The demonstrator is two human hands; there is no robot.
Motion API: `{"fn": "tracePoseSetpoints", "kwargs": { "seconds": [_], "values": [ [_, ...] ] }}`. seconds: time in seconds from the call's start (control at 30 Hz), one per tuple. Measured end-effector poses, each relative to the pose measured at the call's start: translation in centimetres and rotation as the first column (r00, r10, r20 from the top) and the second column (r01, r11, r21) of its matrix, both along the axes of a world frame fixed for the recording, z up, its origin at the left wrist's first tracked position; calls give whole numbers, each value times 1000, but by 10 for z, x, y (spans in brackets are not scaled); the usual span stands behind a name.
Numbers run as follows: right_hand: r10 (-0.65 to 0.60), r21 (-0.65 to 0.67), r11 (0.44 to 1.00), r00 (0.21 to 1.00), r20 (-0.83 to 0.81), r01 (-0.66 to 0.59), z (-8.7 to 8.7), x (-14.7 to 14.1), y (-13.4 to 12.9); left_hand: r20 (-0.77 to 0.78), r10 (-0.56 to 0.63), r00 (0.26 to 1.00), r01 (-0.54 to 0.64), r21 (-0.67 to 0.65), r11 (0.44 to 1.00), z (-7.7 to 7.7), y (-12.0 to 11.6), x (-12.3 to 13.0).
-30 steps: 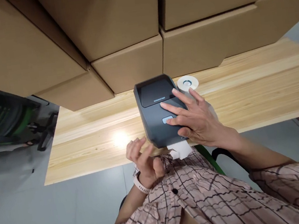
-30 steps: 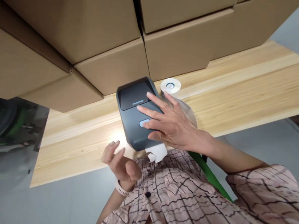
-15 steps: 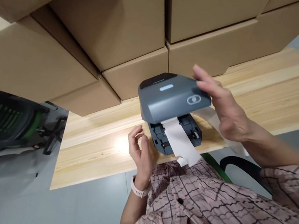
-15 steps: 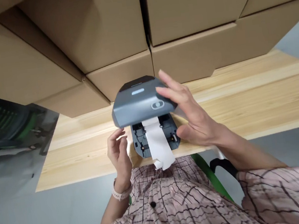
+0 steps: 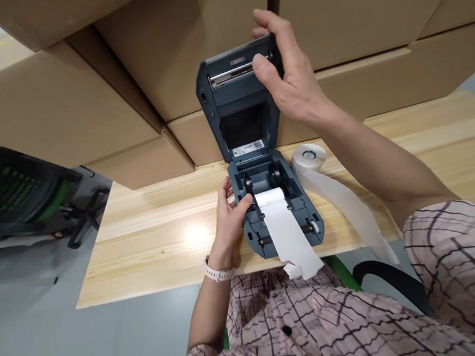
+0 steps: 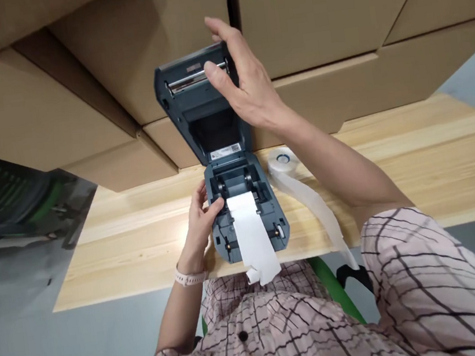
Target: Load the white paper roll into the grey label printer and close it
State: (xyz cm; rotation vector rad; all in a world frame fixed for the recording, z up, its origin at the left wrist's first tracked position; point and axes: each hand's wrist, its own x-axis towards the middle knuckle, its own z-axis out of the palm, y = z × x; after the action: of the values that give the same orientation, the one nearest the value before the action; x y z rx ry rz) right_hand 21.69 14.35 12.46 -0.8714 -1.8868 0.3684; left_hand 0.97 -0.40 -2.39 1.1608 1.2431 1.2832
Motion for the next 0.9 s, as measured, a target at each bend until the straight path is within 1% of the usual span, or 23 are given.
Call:
{"fn": "tracePoseSetpoints", "kwargs": {
  "seconds": [0.03, 0.07, 0.13, 0.17, 0.2, 0.23, 0.27, 0.3, 0.33, 0.37, 0.4, 0.43, 0.6, 0.67, 0.7, 0.73, 0.8, 0.83, 0.87, 0.9],
  "values": [
    [-11, 10, 1000, 1000, 14, 11, -1, 2, 0, 2, -11, 1000, 11, 3, 1000, 1, 0, 1],
    [-37, 49, 998, 998, 41, 35, -3, 3, -4, 5, -19, 1000, 19, 6, 1000, 2, -1, 1],
    [-90, 168, 983, 991, 98, 72, -13, 8, -21, 18, -21, 1000, 21, -3, 1000, 4, -3, 2],
    [-85, 203, 978, 986, 143, 55, -19, 10, -33, 27, -20, 999, 21, -15, 1000, 6, -4, 3],
    [-44, 198, 980, 975, 216, 1, -27, 11, -46, 38, -19, 999, 21, -29, 999, 7, -4, 4],
    [32, 146, 986, 948, 316, -82, -35, 12, -58, 47, -20, 999, 22, -42, 999, 8, -5, 4],
    [131, 53, 984, 894, 428, -170, -42, 13, -69, 50, -18, 999, 21, -52, 998, 8, -5, 4],
    [239, -64, 968, 811, 533, -242, -49, 13, -78, 46, -14, 999, 17, -55, 998, 9, -4, 4],
    [339, -177, 939, 716, 610, -294, -55, 12, -85, 34, -9, 999, 10, -53, 999, 9, -3, 4],
    [419, -268, 907, 631, 653, -325, -60, 11, -89, 16, -2, 1000, 3, -45, 999, 8, -2, 3],
    [473, -330, 880, 571, 671, -341, -63, 10, -91, -5, 4, 1000, -4, -33, 999, 8, -1, 3],
    [508, -370, 861, 534, 676, -350, -66, 8, -91, -22, 7, 1000, -7, -22, 1000, 7, 0, 2],
    [588, -459, 807, 451, 671, -370, -67, 1, -78, -29, -16, 999, 16, 12, 1000, 1, 3, -2],
    [618, -494, 786, 452, 643, -372, -65, 1, -72, -1, -24, 1000, 24, 15, 1000, -1, 3, -4],
    [649, -518, 761, 466, 602, -391, -62, 3, -70, 23, -32, 999, 32, 7, 999, -2, 3, -5],
    [693, -545, 720, 482, 536, -429, -59, 6, -67, 49, -40, 998, 40, -5, 999, -3, 3, -6],
    [786, -583, 609, 510, 349, -539, -51, 20, -64, 90, -50, 995, 53, -31, 998, -4, 2, -9],
    [822, -583, 549, 515, 245, -599, -48, 32, -65, 97, -49, 994, 53, -37, 998, -4, 1, -10],
    [840, -567, 505, 522, 147, -651, -45, 48, -67, 98, -45, 994, 49, -40, 998, -4, 0, -10],
    [826, -536, 506, 559, 76, -676, -44, 67, -72, 99, -41, 994, 46, -43, 998, -4, 0, -10]
  ]
}}
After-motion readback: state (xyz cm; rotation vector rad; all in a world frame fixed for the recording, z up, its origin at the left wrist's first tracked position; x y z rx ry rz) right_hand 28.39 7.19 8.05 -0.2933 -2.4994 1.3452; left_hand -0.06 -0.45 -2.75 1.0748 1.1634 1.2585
